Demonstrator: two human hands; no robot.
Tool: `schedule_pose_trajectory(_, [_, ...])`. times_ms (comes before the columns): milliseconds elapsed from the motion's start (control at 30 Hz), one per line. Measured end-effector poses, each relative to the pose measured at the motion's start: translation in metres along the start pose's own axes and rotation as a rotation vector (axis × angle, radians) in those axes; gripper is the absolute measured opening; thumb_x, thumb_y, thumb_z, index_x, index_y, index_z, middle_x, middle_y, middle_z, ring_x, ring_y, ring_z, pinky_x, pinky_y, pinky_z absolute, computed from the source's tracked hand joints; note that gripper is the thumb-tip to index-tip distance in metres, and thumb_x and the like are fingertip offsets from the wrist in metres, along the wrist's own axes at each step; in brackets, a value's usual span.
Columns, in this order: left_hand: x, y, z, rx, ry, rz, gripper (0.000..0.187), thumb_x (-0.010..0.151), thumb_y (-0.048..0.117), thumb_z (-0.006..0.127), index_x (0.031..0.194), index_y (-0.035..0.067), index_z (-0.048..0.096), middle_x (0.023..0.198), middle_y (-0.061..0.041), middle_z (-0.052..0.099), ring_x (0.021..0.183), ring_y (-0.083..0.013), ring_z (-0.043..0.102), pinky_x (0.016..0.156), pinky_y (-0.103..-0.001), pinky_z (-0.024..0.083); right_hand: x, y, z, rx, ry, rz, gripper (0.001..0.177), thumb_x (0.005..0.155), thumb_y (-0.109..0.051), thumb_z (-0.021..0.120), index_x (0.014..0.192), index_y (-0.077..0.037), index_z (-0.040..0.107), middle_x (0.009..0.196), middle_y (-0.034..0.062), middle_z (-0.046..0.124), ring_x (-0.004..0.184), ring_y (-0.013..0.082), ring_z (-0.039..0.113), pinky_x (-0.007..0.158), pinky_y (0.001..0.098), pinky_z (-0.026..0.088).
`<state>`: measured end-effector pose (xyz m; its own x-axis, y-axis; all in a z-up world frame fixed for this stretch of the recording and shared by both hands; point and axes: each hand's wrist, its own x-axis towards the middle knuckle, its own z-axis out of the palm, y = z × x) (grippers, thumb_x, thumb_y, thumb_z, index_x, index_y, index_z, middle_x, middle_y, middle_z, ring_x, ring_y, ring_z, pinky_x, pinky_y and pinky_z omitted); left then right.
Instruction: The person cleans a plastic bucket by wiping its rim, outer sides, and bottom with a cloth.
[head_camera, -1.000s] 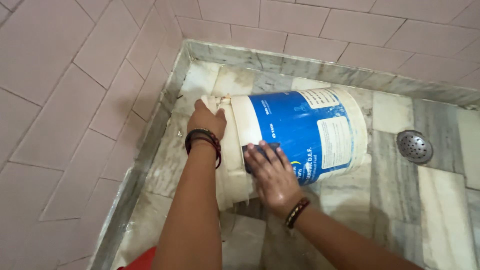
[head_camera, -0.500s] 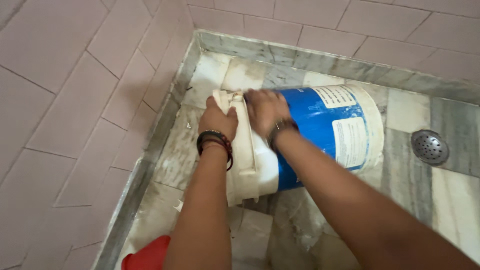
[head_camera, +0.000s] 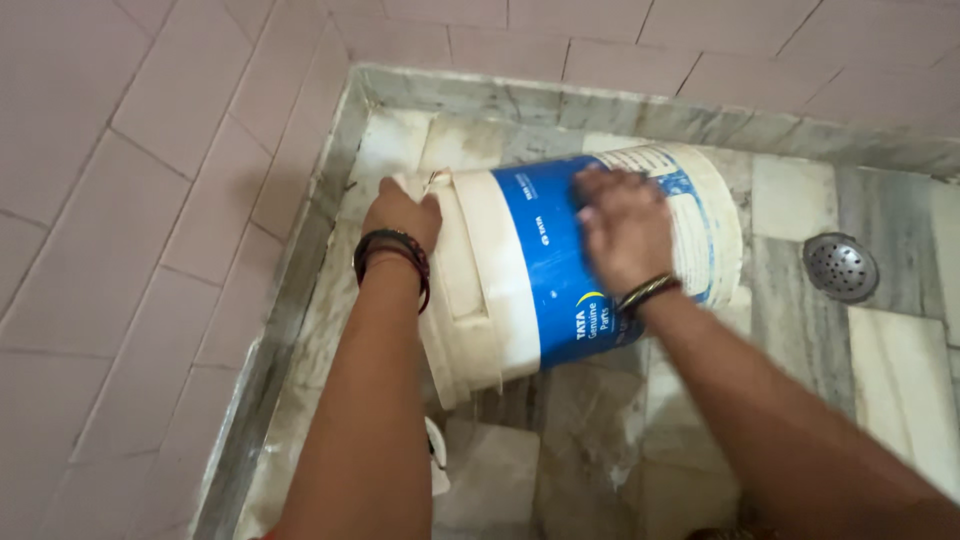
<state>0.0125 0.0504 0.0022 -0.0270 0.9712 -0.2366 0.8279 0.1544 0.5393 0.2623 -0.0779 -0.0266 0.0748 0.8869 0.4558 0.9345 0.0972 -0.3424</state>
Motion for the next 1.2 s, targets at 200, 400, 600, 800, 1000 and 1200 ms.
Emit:
schedule_pose_trajectory(200, [0.014, 0.002, 0.003, 0.006, 0.039, -0.033, 0.062, 0.093, 0.036, 0.067, 0.134, -0.006, 0.046, 0.122, -0.032, 0.065, 0.115, -0.0442, 0.065, 0.101, -0.049, 0.051, 0.061, 0.079, 0.014, -0.220, -0.069, 0.203, 0.036, 0.094, -0.030, 0.057, 0.121, -0.011, 0.072, 0.121, 0.0172, 0.070, 0.117, 0.0365, 0.061, 0.103, 0.0528, 0.041])
schedule_pose_trajectory(400, [0.013, -0.001, 0.000, 0.001, 0.036, -0.045, 0.058, 0.092, 0.036, 0.068, 0.130, -0.005, 0.050, 0.123, -0.031, 0.065, 0.116, -0.0437, 0.064, 0.100, -0.049, 0.050, 0.013, -0.084, 0.038, 0.018, -0.029, -0.102, 0.043, 0.087, -0.018, 0.057, 0.127, -0.009, 0.067, 0.123, 0.0165, 0.070, 0.116, 0.0386, 0.062, 0.102, 0.0545, 0.044])
schedule_pose_trajectory(600, [0.009, -0.001, -0.005, 0.076, 0.005, 0.049, 0.058, 0.093, 0.038, 0.067, 0.130, -0.004, 0.051, 0.123, -0.030, 0.065, 0.117, -0.0440, 0.064, 0.100, -0.049, 0.050, -0.018, -0.033, -0.023, 0.391, 0.045, -0.181, 0.035, 0.093, -0.025, 0.059, 0.125, -0.011, 0.062, 0.136, 0.0081, 0.062, 0.136, 0.0283, 0.053, 0.120, 0.0476, 0.039])
schedule_pose_trajectory(800, [0.013, 0.003, -0.015, 0.117, -0.006, 0.056, 0.060, 0.093, 0.041, 0.067, 0.130, -0.004, 0.053, 0.126, -0.030, 0.064, 0.119, -0.0429, 0.063, 0.102, -0.048, 0.050, -0.021, 0.064, -0.020, -0.121, 0.082, 0.096, 0.046, 0.100, -0.027, 0.054, 0.142, -0.009, 0.061, 0.149, 0.0127, 0.059, 0.142, 0.0373, 0.044, 0.118, 0.0578, 0.029])
schedule_pose_trajectory(1000, [0.022, 0.014, -0.026, 0.342, -0.037, 0.067, 0.066, 0.092, 0.048, 0.068, 0.132, -0.001, 0.053, 0.128, -0.027, 0.064, 0.121, -0.0409, 0.062, 0.104, -0.046, 0.048, -0.036, 0.045, -0.006, -0.213, 0.125, 0.263, 0.052, 0.097, -0.032, 0.056, 0.144, -0.011, 0.059, 0.151, 0.0107, 0.055, 0.144, 0.0342, 0.040, 0.108, 0.0607, 0.031])
schedule_pose_trajectory(1200, [0.028, 0.046, 0.014, 0.388, 0.190, 0.030, 0.046, 0.100, 0.033, 0.056, 0.138, 0.006, 0.053, 0.146, -0.021, 0.055, 0.136, -0.0398, 0.053, 0.110, -0.060, 0.041, -0.066, -0.005, -0.018, -0.214, 0.104, 0.420, 0.059, 0.091, -0.039, 0.060, 0.141, -0.008, 0.057, 0.140, 0.0167, 0.053, 0.136, 0.0396, 0.038, 0.101, 0.0628, 0.031])
